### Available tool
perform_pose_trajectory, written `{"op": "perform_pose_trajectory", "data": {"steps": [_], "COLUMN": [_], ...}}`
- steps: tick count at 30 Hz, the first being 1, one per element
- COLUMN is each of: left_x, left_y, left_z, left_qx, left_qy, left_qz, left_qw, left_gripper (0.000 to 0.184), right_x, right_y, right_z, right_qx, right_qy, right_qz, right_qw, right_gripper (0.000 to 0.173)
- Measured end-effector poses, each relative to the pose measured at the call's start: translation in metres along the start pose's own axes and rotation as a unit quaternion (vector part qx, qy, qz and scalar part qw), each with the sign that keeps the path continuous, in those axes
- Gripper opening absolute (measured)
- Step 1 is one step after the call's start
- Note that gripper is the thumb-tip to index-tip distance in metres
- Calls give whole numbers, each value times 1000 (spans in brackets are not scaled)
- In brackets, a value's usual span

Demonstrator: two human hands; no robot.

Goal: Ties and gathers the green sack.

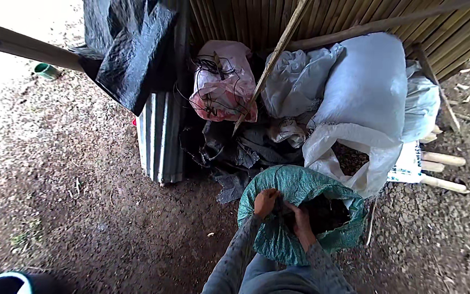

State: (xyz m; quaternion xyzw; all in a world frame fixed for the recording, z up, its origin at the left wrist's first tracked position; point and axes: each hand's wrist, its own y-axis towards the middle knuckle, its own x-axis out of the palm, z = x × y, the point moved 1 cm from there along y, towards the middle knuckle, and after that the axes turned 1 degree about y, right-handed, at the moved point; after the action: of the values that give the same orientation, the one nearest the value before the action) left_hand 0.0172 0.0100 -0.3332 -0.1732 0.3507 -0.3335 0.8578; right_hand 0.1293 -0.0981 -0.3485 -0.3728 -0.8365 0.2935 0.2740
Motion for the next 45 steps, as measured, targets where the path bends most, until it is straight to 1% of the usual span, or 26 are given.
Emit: {"op": "perform_pose_trajectory", "data": {"steps": [1, 3, 6, 8, 10, 12, 16, 18, 21, 22, 23, 25, 27, 29, 30, 33, 34, 35, 37, 39, 40, 41, 42, 43, 44, 45], "left_x": [0, 2, 3, 3, 3, 3, 4, 5, 2, 2, 3, 4, 6, 7, 7, 6, 5, 4, 5, 6, 6, 6, 5, 4, 4, 3], "left_y": [0, 1, 0, 0, 0, 1, 1, 2, 3, 3, 3, 2, 1, 1, 1, 3, 3, 4, 2, 1, 1, 2, 3, 3, 3, 3], "left_z": [0, -1, -1, 0, 0, 0, -2, -3, -5, -5, -5, -5, -3, -3, -3, -4, -4, -4, -5, -5, -6, -6, -5, -4, -4, -4], "left_qx": [1, 0, -4, -5, -6, -6, -5, 0, 3, 3, 1, -7, -16, -20, -17, -7, -5, -5, -7, -9, -10, -10, -9, -8, -6, -4], "left_qy": [1, 1, 0, -1, 2, 2, -2, -8, -11, -10, -7, 1, 7, 7, 4, 2, 4, 5, 3, 4, 7, 11, 15, 16, 16, 13], "left_qz": [1, 3, 8, 14, 12, 11, 15, 18, 19, 18, 17, 16, 19, 22, 24, 27, 27, 26, 25, 25, 26, 26, 26, 24, 22, 21], "left_qw": [1000, 1000, 1000, 1000, 1000, 1000, 1000, 1000, 1000, 1000, 1000, 1000, 1000, 1000, 1000, 1000, 1000, 1000, 1000, 1000, 1000, 1000, 1000, 1000, 1000, 1000], "left_gripper": [39, 39, 38, 38, 38, 38, 39, 39, 38, 38, 38, 38, 39, 39, 39, 39, 40, 39, 39, 39, 39, 39, 40, 40, 40, 40], "right_x": [-1, -4, -8, -7, -5, -2, 3, 4, 5, 5, 5, 4, 2, 1, 2, 2, 2, 4, 7, 6, 3, 0, -1, -2, -4, -5], "right_y": [1, 3, 8, 10, 10, 9, 8, 3, -1, -2, -1, 1, 5, 3, 1, -3, -3, -2, 0, 1, 0, -2, -3, -4, -5, -7], "right_z": [1, -1, -5, -8, -8, -11, -18, -18, -7, -5, -6, -10, -14, -17, -18, -12, -11, -11, -16, -22, -24, -25, -24, -19, -14, -9], "right_qx": [-8, -6, 16, 12, 9, 15, 29, 21, 44, 48, 47, 26, 4, -5, -2, 20, 28, 32, 15, -34, -56, -75, -87, -84, -63, -33], "right_qy": [6, -2, -61, -93, -103, -106, -126, -118, 2, 22, 16, -55, -125, -150, -136, -29, -5, -6, -95, -210, -243, -253, -234, -192, -136, -74], "right_qz": [3, 4, -9, -24, -31, -33, -52, -44, -22, -24, -27, -37, -47, -45, -44, -43, -47, -50, -53, -56, -71, -80, -74, -57, -58, -65], "right_qw": [1000, 1000, 998, 995, 994, 994, 990, 992, 999, 998, 998, 997, 991, 988, 990, 998, 998, 998, 994, 975, 966, 961, 965, 976, 987, 995], "right_gripper": [23, 25, 23, 19, 14, 13, 32, 36, 19, 15, 13, 18, 33, 37, 37, 21, 18, 18, 25, 37, 45, 48, 41, 25, 16, 12]}}
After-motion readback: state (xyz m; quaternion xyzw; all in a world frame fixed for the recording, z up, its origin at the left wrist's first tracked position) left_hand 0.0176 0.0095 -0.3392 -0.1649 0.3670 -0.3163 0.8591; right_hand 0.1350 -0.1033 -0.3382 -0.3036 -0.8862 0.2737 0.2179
